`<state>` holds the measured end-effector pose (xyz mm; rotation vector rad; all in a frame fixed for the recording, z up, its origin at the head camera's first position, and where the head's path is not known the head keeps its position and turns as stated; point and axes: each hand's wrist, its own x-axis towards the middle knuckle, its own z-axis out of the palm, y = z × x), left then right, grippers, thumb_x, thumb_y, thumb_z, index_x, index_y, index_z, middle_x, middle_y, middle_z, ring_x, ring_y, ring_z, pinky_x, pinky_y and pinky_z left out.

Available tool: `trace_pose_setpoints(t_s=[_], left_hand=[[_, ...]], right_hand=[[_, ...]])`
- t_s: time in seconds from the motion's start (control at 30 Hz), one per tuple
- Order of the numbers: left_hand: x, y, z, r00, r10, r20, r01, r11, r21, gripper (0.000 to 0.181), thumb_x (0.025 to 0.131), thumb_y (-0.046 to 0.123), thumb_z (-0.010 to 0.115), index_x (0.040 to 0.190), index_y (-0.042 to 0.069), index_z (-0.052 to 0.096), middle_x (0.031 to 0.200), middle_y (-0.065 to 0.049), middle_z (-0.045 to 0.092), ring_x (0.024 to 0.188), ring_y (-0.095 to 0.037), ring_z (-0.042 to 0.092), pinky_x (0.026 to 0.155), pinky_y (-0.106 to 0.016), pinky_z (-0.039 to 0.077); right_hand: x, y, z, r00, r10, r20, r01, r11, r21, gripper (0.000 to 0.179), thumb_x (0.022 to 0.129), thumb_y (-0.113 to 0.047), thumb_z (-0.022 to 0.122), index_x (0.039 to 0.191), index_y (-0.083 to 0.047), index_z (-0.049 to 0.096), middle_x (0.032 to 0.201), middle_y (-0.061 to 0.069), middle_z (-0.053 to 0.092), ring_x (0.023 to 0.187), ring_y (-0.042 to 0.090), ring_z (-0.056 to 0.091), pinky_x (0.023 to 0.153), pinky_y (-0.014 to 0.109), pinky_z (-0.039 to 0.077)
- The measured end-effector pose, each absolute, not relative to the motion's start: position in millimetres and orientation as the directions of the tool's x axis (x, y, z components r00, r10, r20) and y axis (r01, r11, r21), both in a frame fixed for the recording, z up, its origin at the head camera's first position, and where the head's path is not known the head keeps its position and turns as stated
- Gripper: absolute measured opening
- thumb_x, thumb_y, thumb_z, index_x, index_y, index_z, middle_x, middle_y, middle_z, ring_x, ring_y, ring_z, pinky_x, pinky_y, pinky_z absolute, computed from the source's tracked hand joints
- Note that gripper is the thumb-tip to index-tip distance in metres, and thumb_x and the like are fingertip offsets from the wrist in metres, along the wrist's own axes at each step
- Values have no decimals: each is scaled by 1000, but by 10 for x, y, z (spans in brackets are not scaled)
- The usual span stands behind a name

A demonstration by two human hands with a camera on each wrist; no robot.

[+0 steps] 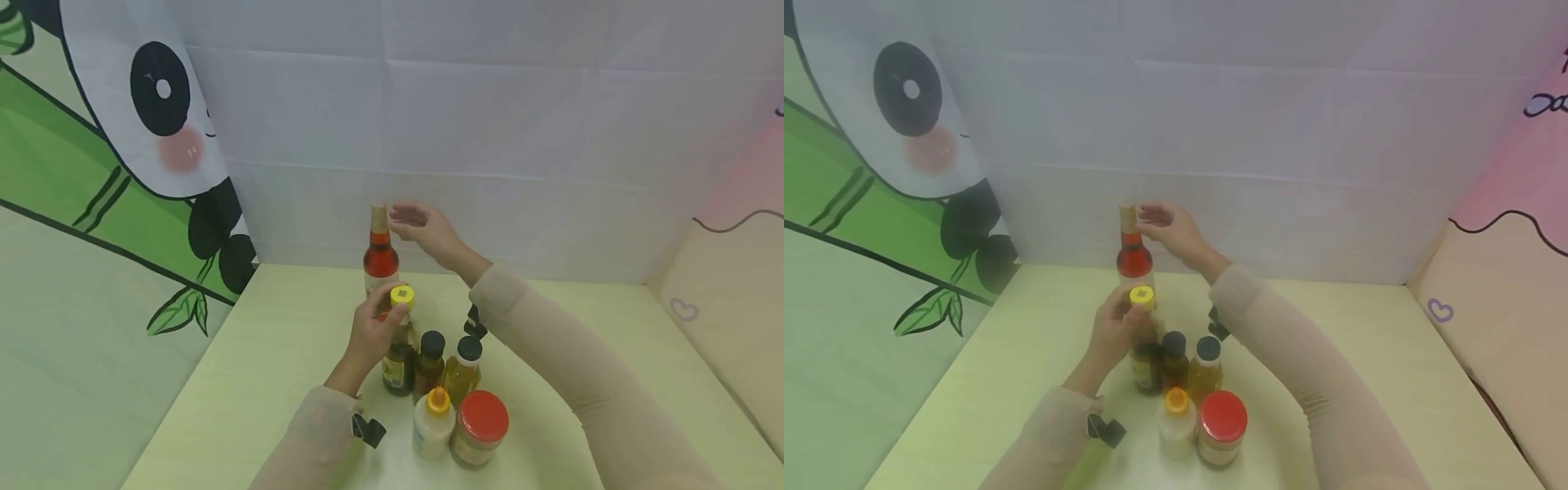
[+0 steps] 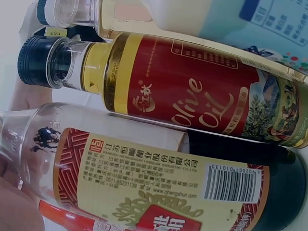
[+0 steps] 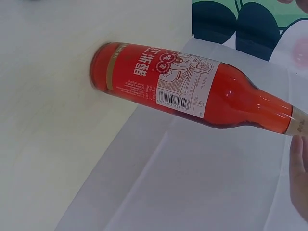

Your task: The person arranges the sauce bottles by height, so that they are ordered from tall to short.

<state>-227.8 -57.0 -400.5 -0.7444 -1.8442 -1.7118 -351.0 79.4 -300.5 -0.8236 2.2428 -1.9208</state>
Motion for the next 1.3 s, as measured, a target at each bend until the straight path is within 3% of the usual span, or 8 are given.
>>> trace_pose_setpoints(t_s=[0.23,0.43,0.63,0.83,1.07,1.3], left_hand=[[-2266,-583,-3974,-720,48,692,693,85,716,46,97,33,62,118,-8,58,96,-22,64,88,-21,63,72,-26,54],[-2132,-562,-3764,-725,57,686,688,93,720,37,97,17,61,115,-15,55,94,-29,62,87,-21,62,74,-23,52],[-2001,-542,-3593,-737,54,674,676,91,731,31,95,8,60,113,-16,55,94,-29,62,87,-18,61,73,-21,51],[-1994,-527,-3616,-729,49,682,684,72,726,33,96,13,60,113,-16,55,92,-30,62,86,-14,60,72,-20,51],[-2003,-527,-3637,-712,45,701,703,63,709,48,99,29,60,112,-16,55,91,-30,62,87,-13,60,72,-19,51],[-2004,-533,-3655,-713,42,700,701,61,710,44,98,25,61,113,-16,55,91,-29,62,86,-10,59,72,-19,51]], right_hand=[[-3416,883,-2983,-842,-474,256,-341,100,-935,46,94,-10,65,135,5,50,132,19,56,113,26,59,91,36,50],[-3336,986,-2922,-831,-494,256,-349,105,-931,43,94,-10,65,133,3,53,130,15,59,114,25,59,90,35,51],[-3224,1099,-2894,-817,-511,268,-357,83,-930,41,95,-8,64,132,5,53,129,14,59,116,26,57,91,36,50],[-3086,1237,-2919,-820,-510,260,-339,65,-939,39,95,-6,63,131,5,53,129,15,59,116,27,58,90,37,51],[-2934,1416,-2962,-833,-491,253,-315,45,-948,40,95,-6,63,132,6,52,130,18,58,116,26,58,90,37,51],[-2799,1569,-3063,-828,-513,228,-305,70,-950,39,95,-5,63,131,5,53,130,18,57,116,27,58,90,39,51]])
